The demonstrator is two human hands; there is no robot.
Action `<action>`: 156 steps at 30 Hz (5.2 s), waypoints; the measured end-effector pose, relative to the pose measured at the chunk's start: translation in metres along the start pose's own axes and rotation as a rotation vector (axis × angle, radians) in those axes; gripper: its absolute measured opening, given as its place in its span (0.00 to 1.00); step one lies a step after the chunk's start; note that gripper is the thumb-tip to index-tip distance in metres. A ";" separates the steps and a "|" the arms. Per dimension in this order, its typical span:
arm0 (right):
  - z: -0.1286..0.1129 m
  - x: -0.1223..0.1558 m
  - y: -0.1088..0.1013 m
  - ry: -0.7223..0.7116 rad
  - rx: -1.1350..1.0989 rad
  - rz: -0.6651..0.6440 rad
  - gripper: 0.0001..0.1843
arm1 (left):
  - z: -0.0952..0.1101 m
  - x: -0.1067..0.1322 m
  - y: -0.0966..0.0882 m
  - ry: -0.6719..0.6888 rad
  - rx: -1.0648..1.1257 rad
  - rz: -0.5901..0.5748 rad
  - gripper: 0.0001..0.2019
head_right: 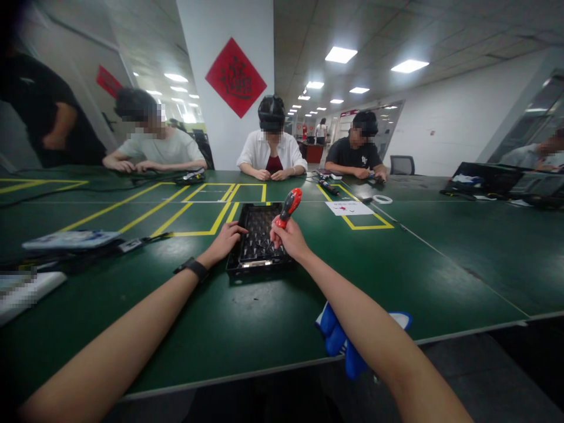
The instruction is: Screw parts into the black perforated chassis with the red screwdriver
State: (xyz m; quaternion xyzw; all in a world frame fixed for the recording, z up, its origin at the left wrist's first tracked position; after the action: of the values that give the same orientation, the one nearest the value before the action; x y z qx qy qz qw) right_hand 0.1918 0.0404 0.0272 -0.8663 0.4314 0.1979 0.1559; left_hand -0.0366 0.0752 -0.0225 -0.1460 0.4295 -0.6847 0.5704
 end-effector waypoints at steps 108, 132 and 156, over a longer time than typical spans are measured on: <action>-0.002 -0.002 0.000 -0.033 0.073 -0.017 0.14 | 0.040 0.007 -0.004 0.104 0.246 -0.260 0.15; -0.010 0.004 0.006 -0.006 0.359 -0.058 0.10 | 0.041 0.006 -0.007 0.081 0.181 -0.312 0.15; -0.004 0.002 0.029 0.038 0.012 0.005 0.16 | 0.050 0.017 -0.008 0.076 0.334 0.019 0.32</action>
State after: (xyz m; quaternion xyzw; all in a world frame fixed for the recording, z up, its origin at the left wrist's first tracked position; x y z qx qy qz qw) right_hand 0.1699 0.0201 0.0266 -0.8678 0.4377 0.1793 0.1525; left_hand -0.0123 0.0386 0.0076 -0.0191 0.3323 -0.7462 0.5765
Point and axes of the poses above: each hand's wrist, its own x-axis away from the middle knuckle, its own y-axis out of the palm, z = x × y, the point moved 1 cm from there along -x, towards the middle knuckle, and after that the axes turned 13 degrees about -z, right-handed, at the moved point
